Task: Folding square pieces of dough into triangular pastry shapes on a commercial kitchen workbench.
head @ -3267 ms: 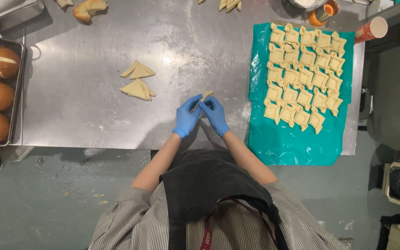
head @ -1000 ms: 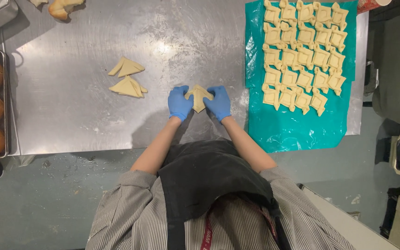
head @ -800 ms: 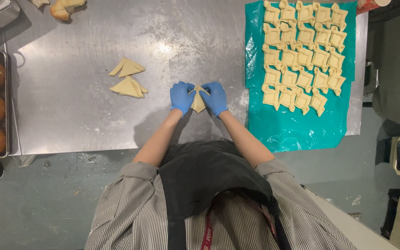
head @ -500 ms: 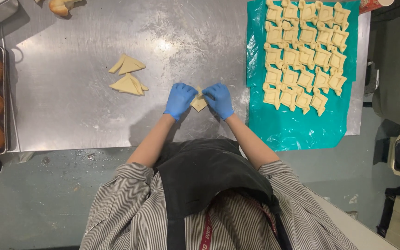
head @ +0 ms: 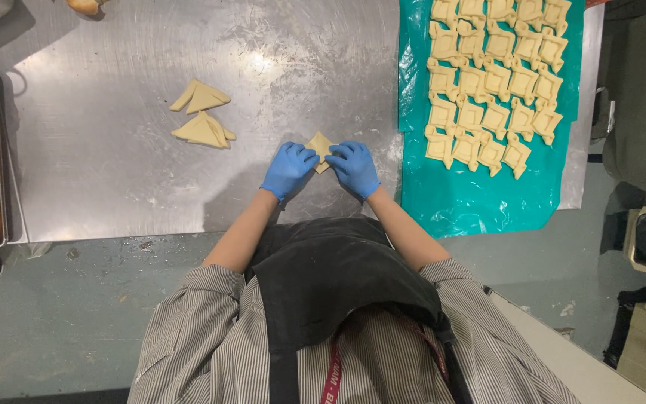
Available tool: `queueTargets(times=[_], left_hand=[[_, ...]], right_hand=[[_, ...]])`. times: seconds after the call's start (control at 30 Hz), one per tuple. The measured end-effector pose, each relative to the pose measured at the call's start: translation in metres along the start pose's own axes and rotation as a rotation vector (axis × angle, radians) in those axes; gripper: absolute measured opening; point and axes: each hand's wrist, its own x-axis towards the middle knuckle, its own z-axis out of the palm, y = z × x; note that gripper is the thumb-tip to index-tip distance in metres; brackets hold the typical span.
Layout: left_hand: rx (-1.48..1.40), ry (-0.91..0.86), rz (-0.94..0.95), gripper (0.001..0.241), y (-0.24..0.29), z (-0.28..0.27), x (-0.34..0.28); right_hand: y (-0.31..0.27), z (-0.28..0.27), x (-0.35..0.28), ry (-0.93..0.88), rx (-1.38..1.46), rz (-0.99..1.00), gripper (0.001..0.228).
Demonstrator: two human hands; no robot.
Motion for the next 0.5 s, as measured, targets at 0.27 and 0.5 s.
queueTargets(times=[0.27, 0.5], left_hand=[[-0.024, -0.081, -0.019, 0.025, 0.015, -0.021, 0.003], [-0.058, -0.076, -0.028, 0.027, 0.018, -0.024, 0.003]], right_hand=[[-0.018, -0.01, 0.0, -0.086, -0.059, -0.007, 0.032], [-0.015, 0.001, -0.011, -0.085, -0.05, 0.036, 0.034]])
